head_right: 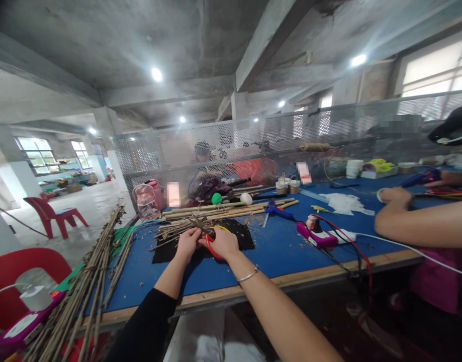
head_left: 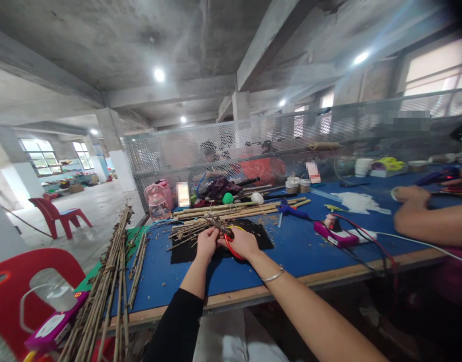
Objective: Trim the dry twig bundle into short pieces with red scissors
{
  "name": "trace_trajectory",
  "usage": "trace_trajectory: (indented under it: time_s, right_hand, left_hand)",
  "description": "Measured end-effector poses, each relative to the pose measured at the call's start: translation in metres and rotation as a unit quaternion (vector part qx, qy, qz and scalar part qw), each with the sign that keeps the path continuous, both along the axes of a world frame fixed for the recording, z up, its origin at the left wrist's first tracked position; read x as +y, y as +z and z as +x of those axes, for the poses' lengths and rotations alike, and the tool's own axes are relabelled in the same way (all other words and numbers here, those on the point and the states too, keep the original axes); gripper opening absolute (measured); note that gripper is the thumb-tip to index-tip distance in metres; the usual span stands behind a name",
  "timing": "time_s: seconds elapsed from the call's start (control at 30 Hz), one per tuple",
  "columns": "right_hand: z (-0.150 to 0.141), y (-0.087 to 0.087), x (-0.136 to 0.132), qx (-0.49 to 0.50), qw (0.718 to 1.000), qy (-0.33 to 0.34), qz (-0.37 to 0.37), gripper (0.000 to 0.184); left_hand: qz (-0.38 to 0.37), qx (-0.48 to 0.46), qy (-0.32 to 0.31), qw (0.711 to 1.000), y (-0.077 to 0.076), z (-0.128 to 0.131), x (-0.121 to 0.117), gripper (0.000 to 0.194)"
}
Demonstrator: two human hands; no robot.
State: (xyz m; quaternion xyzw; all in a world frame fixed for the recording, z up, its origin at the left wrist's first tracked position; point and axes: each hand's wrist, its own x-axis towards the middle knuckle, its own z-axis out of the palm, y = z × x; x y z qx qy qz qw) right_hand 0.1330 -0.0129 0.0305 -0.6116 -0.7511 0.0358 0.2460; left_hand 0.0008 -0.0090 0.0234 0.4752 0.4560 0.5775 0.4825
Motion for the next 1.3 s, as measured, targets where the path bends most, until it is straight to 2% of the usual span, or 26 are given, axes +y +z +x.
trace_trajectory:
  time_s: [0.17, 0.33, 0.47, 0.73, 1.03, 1.2, 1.3]
  right_hand:
    - [0.001, -0.001, 0.001, 0.002, 1.0, 0.008, 0.022, 0.051]
    - [0.001, -0.001, 0.0, 0.006, 0.999, 0.012, 0.032, 0.051]
    - [0.001, -0.001, 0.0, 0.005, 1.0, 0.008, 0.015, 0.053]
    - [0.002, 0.001, 0.001, -0.003, 1.0, 0.006, -0.028, 0.053]
    - [0.001, 0.0, 0.0, -0.021, 1.0, 0.006, 0.001, 0.056]
    - [0.0, -0.002, 0.001, -0.016, 1.0, 0.007, 0.007, 0.054]
    - [0.0, -0.002, 0.002, -0.009, 1.0, 0.0, 0.002, 0.051]
  left_hand:
    - [0.001, 0.002, -0.008, 1.0, 0.003, 0.001, -0.002, 0.025]
    - [-0.002, -0.041, -0.034, 0.999, 0.001, 0.002, -0.001, 0.026]
    - [0.007, -0.05, -0.041, 0.998, -0.001, 0.002, 0.002, 0.026]
    - [0.007, -0.021, 0.009, 1.0, -0.002, -0.001, 0.003, 0.028]
    - [0.022, 0.019, 0.078, 0.997, -0.01, -0.006, 0.01, 0.025]
    - [0.041, 0.063, 0.082, 0.994, -0.009, -0.006, 0.009, 0.025]
    - [0.033, 0.038, 0.066, 0.997, -0.006, -0.004, 0.006, 0.029]
